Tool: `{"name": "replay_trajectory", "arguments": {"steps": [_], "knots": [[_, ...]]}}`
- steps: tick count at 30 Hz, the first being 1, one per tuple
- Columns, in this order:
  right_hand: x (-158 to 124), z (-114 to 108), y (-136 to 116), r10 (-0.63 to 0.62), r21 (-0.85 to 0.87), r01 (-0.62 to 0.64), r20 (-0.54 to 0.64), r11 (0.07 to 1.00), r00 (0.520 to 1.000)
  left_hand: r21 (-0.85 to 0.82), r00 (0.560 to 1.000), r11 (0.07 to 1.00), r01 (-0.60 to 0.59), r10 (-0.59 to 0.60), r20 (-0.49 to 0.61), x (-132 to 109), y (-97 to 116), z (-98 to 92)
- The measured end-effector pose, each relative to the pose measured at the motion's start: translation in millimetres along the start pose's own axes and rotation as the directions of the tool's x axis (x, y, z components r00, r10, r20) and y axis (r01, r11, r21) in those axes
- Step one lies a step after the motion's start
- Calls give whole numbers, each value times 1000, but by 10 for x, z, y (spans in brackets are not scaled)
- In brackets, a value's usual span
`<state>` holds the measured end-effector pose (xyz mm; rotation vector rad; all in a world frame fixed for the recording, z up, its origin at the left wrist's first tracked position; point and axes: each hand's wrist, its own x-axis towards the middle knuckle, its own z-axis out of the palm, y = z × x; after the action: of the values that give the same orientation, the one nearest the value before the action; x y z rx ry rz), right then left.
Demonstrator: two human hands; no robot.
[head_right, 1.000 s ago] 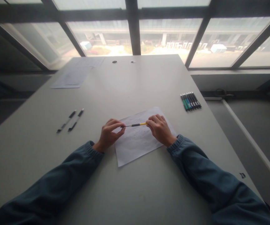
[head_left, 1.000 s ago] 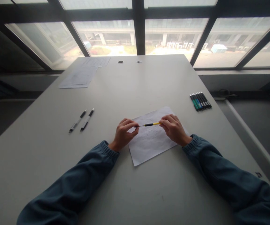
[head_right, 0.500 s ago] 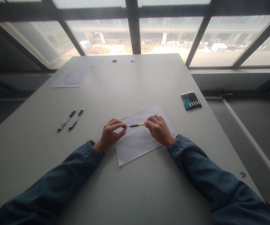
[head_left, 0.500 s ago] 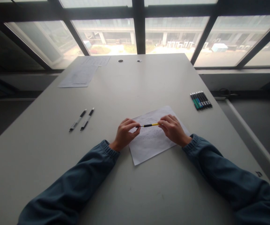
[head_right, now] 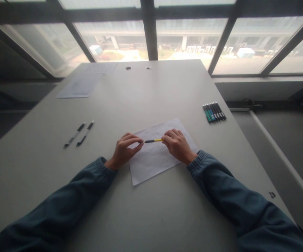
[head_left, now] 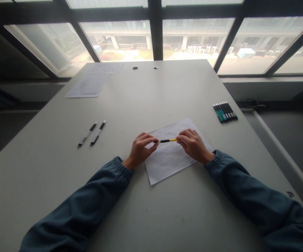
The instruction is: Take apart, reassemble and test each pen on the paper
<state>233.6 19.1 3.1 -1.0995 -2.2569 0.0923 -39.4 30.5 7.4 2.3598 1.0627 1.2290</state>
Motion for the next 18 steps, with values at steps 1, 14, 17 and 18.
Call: {"name": "replay_trajectory", "arguments": {"steps": [1, 14, 17, 18], "knots": [[-2, 0, 0, 1, -2, -1, 1, 1000, 1000, -3, 1000, 1000, 1, -1, 2, -3, -6, 1], [1, -2, -24, -20, 21, 20, -11, 1000, 1000, -35, 1000, 999, -7, 7, -5, -6, -23, 5], [1, -3, -27, -29, 21, 29, -6, 999, 1000, -33, 1000, 999, -9, 9, -6, -2, -14, 3], [0, -1, -26, -31, 23, 31, -5, 999, 1000, -30, 1000, 1000, -7, 7, -4, -1, -10, 1]]}}
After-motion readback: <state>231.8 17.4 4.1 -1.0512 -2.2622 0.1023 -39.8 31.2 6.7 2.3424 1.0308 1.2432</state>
